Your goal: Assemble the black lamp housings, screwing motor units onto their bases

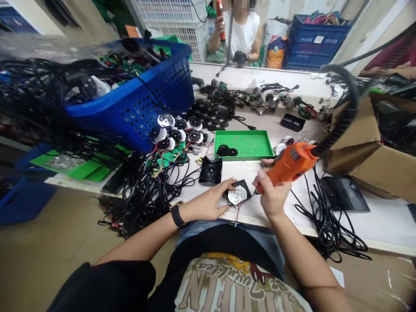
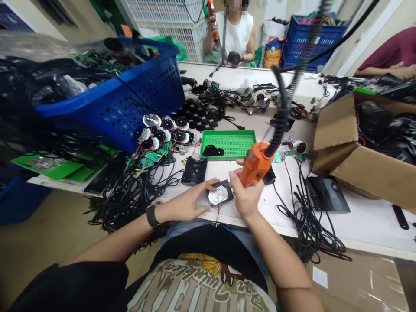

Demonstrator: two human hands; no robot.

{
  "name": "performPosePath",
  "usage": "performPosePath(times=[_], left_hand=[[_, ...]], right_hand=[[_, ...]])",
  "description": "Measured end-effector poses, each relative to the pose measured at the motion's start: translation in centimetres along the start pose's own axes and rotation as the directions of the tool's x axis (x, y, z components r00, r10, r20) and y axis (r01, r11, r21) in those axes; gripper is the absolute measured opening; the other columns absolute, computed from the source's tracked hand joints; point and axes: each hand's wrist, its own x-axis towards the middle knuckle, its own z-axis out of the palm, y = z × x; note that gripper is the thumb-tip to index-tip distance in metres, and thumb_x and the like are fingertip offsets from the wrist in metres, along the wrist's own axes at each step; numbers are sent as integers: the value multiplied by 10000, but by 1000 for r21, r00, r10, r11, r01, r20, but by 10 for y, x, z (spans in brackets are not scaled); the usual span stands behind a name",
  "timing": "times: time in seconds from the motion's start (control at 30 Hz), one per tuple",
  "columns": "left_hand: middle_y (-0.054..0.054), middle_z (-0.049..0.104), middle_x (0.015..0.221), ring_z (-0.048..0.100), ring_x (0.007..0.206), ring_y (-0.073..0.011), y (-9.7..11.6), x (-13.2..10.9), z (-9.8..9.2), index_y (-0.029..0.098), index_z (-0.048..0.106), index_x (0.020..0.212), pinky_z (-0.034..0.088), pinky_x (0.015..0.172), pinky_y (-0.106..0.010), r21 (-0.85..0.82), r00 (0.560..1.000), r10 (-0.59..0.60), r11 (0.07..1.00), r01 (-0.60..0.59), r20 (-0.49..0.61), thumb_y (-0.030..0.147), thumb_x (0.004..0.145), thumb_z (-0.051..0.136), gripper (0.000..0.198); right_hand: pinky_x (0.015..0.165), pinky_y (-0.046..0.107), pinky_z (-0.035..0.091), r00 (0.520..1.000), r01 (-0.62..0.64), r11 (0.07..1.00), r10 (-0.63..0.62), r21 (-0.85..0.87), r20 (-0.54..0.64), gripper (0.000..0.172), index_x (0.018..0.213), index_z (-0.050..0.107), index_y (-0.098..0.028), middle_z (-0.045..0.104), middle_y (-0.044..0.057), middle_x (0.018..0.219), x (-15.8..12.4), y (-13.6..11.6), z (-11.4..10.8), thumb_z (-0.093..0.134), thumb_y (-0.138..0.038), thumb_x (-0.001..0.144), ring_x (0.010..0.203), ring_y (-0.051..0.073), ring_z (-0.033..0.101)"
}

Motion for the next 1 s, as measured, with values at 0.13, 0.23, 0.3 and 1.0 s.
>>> performPosePath(times=[0.13, 0.23, 0.3, 1.0], left_hand=[[-150, 626, 1485, 631, 1354, -314, 18, 22, -43, 213, 631, 1342, 521, 1157, -482, 111, 995, 19, 993, -30, 98, 163, 842, 657, 503], [-136, 736, 1200, 682, 1173, -296, 3, 68, -69, 180, 720, 1152, 510, 1097, -470, 203, 995, -85, 976, 74, 46, 206, 921, 573, 275], [-127, 744, 1124, 658, 1154, -291, -20, 106, -79, 166, 745, 982, 464, 1100, -438, 269, 973, -230, 939, 216, 19, 157, 862, 616, 176], [-16, 701, 782, 698, 731, -169, -20, 145, -78, 174, 546, 983, 532, 695, -300, -161, 913, -391, 900, 405, 114, 182, 770, 856, 376]], right_hand=[[511, 266, 458, 995, 91, 994, -87, 61, -57, 274, 1047, 661, -234, 615, -64, 652, 0, -8, -9, 812, -324, 837, 484, 112, 557], [492, 263, 448, 998, 47, 995, -43, 83, -44, 313, 1089, 657, -220, 603, -70, 620, 0, -15, -8, 802, -362, 850, 460, 113, 532], [470, 262, 435, 999, -1, 997, 4, 79, -37, 348, 1094, 653, -206, 608, -61, 621, -2, -17, -7, 804, -398, 845, 450, 116, 522], [511, 276, 492, 998, -60, 979, 59, -194, -13, 322, 1009, 701, -196, 679, -22, 703, 7, -22, -14, 833, -407, 805, 531, 128, 579]])
